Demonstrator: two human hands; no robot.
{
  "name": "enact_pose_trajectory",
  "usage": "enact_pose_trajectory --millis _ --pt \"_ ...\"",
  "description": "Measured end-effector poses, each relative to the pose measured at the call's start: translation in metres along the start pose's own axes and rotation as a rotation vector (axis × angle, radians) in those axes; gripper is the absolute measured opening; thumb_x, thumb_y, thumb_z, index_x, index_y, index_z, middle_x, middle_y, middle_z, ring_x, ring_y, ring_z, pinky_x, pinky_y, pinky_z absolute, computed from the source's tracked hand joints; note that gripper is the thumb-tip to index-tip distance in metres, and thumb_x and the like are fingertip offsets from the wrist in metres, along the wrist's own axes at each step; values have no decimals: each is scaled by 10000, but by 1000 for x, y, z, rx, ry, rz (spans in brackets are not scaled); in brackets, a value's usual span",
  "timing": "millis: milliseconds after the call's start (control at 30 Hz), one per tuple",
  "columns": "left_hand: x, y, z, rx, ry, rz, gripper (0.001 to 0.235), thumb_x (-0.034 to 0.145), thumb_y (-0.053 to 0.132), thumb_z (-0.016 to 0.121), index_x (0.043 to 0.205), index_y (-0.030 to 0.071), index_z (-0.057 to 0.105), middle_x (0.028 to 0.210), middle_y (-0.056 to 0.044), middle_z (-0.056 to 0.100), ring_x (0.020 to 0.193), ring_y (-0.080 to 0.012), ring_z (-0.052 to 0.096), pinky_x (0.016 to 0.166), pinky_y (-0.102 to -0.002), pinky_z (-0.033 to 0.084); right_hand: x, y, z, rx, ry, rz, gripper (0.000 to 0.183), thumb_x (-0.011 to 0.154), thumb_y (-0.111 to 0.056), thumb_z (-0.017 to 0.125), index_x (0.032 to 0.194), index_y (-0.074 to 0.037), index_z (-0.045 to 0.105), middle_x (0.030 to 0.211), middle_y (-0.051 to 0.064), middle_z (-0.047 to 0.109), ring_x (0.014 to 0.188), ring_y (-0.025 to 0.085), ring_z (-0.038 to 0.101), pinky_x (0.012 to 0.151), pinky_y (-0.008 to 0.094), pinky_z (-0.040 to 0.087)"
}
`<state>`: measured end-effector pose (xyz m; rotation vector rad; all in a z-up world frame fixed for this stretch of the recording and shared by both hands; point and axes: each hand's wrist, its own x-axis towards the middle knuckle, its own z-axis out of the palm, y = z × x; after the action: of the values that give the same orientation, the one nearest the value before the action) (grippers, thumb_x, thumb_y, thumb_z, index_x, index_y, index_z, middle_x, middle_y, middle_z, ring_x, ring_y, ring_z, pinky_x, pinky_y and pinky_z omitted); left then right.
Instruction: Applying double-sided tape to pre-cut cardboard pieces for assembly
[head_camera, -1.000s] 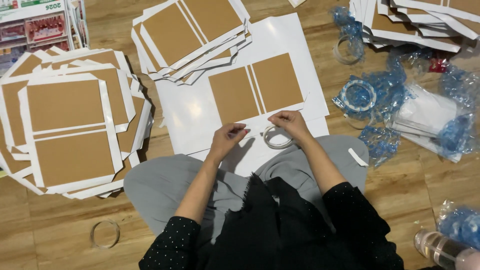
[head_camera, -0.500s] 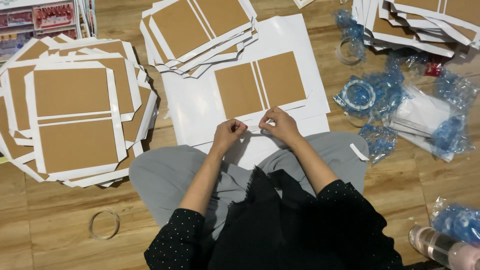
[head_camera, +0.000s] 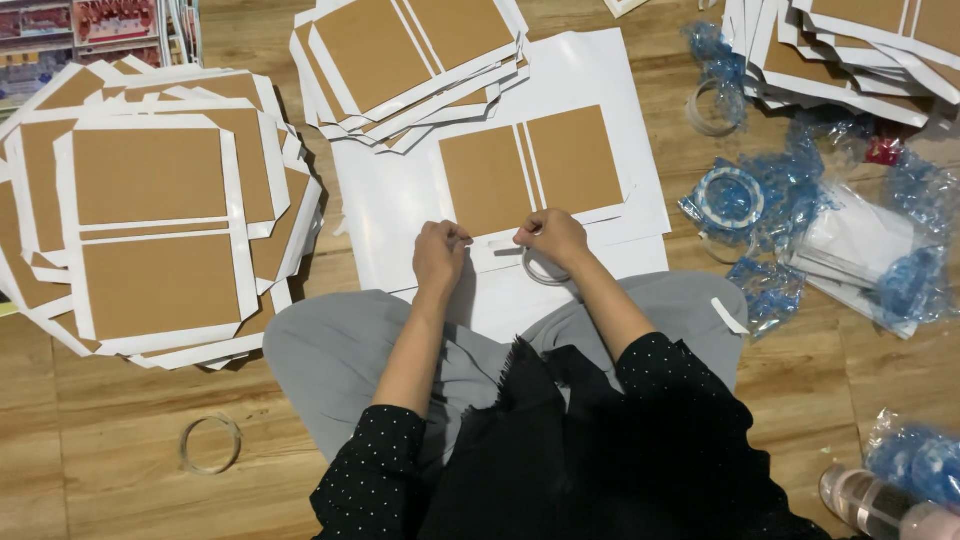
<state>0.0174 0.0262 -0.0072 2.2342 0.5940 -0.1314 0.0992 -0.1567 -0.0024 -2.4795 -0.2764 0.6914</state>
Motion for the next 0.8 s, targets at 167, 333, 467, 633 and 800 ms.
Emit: enact_pose_trajectory --millis 167,333,467,633,800 --pt "7 8 -6 126 -43 1 99 782 99 627 867 150 625 968 -54 520 976 -292 531 826 -409 469 14 -16 10 -24 -48 2 142 707 -328 646 778 -216 698 844 15 676 913 290 620 774 396 484" --pt "17 -5 0 138 -111 -30 162 754 132 672 900 184 624 999 -32 492 1009 -282 508 850 -425 466 22 -22 20 -72 -76 13 136 684 -332 654 753 -223 696 813 22 674 892 294 625 772 396 488" --pt "21 -5 1 138 -121 -21 167 743 136 682 882 195 611 998 -27 482 1009 -284 500 853 -440 466 24 -25 19 -86 -83 46 114 681 -320 663 745 -234 700 808 29 673 887 298 626 765 397 492" --pt "19 2 -3 139 -115 -54 154 737 118 682 845 197 605 964 -19 482 984 -266 508 829 -422 470 25 -28 18 -84 -72 61 81 692 -282 664 731 -224 705 763 22 671 844 295 640 726 391 498" --pt "21 0 -1 140 -110 -36 146 742 114 677 842 193 606 960 -25 480 973 -269 507 828 -421 471 28 -31 19 -131 -82 90 72 681 -283 665 710 -229 702 773 38 669 862 306 634 738 396 496"
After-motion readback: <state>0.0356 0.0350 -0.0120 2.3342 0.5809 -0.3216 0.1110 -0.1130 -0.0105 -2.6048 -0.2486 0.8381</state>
